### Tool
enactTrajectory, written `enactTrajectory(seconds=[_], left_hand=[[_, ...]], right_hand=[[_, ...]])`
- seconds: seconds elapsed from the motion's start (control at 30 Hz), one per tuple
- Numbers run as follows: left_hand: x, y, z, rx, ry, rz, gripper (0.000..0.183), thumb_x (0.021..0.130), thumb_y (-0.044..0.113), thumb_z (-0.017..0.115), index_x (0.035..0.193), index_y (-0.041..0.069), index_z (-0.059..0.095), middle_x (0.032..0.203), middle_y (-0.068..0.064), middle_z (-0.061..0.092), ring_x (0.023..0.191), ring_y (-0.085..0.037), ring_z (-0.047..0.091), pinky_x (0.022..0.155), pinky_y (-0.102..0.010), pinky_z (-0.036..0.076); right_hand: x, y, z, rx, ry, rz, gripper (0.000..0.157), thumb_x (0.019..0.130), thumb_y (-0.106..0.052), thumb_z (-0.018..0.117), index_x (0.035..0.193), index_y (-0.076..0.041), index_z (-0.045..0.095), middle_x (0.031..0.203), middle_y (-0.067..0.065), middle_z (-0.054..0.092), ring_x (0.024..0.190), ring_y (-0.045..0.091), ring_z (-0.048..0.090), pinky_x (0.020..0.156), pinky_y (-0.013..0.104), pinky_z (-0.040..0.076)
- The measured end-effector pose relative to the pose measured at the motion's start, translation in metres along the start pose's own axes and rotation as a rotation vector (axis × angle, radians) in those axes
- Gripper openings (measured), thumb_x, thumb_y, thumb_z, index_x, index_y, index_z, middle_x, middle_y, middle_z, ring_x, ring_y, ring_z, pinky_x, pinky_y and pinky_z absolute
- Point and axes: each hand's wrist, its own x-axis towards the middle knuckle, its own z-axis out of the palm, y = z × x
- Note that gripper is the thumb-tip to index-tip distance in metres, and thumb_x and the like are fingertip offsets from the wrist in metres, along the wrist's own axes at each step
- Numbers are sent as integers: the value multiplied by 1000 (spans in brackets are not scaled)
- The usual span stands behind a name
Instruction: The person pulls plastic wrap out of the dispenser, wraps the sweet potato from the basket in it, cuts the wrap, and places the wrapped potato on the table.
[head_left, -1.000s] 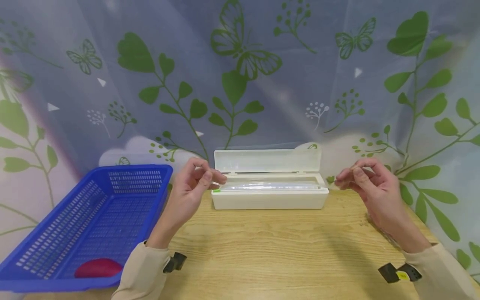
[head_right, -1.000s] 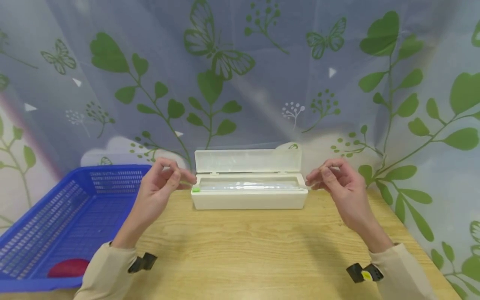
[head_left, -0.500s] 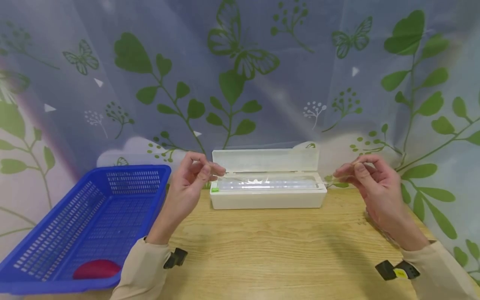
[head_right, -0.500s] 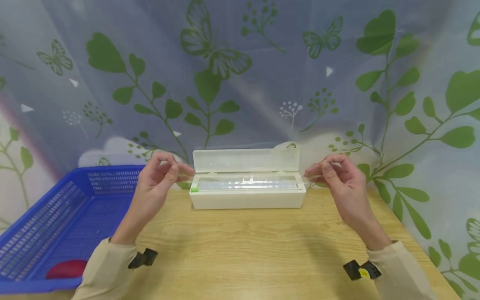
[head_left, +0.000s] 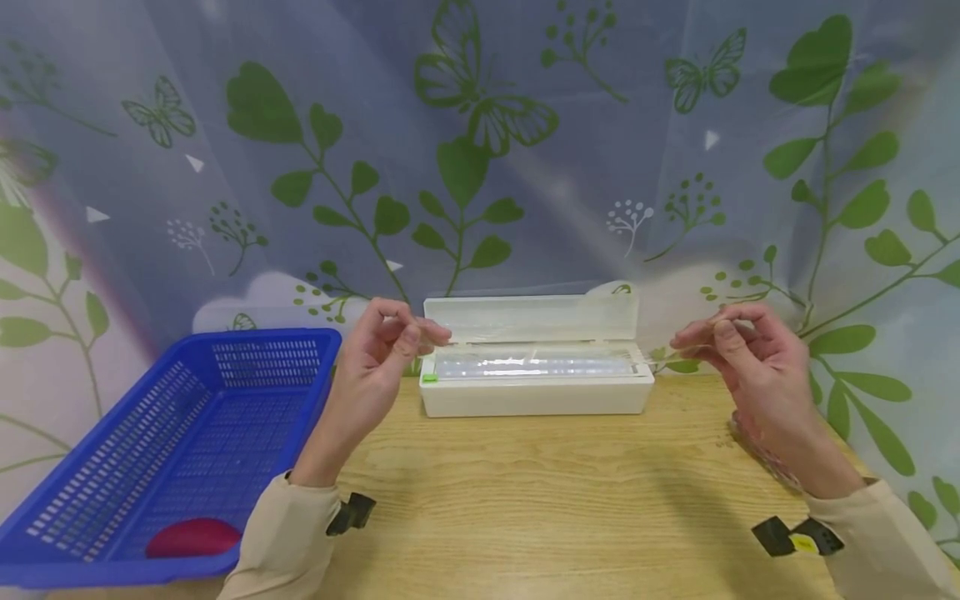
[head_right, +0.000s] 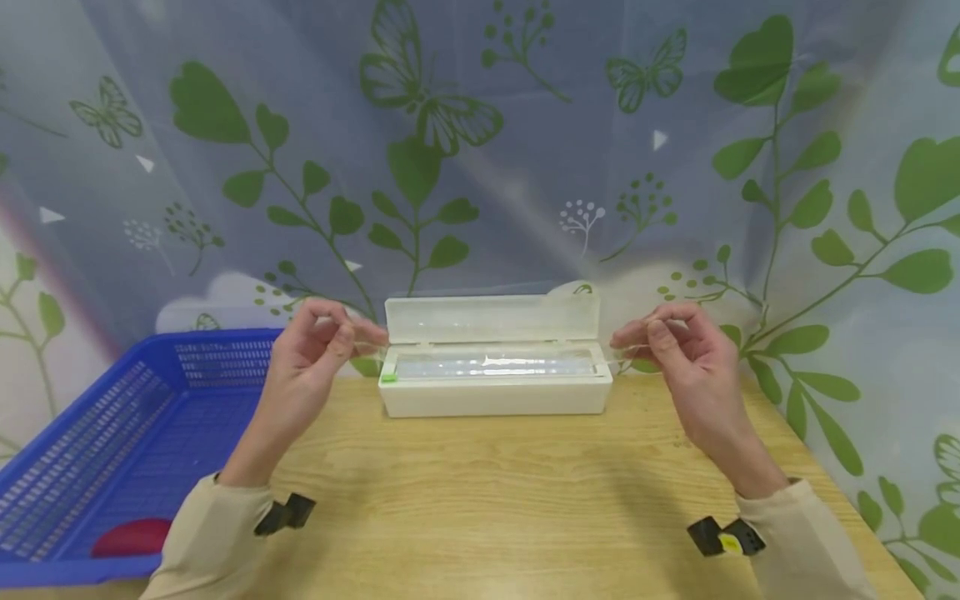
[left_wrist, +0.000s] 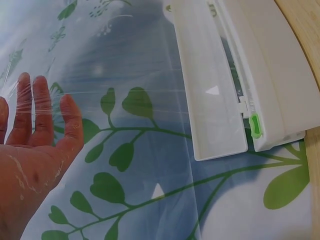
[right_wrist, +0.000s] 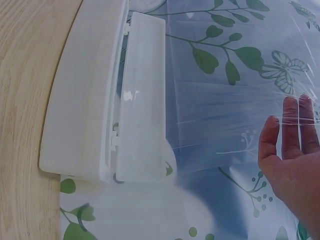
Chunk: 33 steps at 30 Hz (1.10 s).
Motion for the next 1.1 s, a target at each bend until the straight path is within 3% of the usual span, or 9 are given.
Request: enactTrajectory(seconds=[0.4,0.7,0.93,1.1], left_hand=[[-16,2,0,-1,-51,41,6,100,7,42,102,1,44,98,-15,69,95,-22,67,85,-36,54],[-34,-4,0,19,-198,-23,4,100,6,41,97,5,43,92,-12,70,88,-23,68,78,-37,56],[-52,-16,0,22,-291,-108,6,100,7,41,95,6,45,87,-12,70,82,-26,69,76,-39,58],[-61,-26,1,32,-369,-151,6,101,9,41,97,7,45,83,-12,70,81,-24,70,76,-38,58]], right_hand=[[-15,-4,-4,-7,-59,13,22,95,16,26,107,14,44,104,27,65,96,33,64,87,36,54],[-37,-3,-12,-32,-132,92,23,95,17,25,108,16,44,106,24,64,94,31,65,81,35,55],[-55,1,-19,-177,-173,267,24,96,15,27,109,9,46,107,16,64,89,26,65,77,33,56],[-67,5,-26,-230,-219,370,22,96,14,28,108,10,46,106,17,64,86,27,65,72,35,57]])
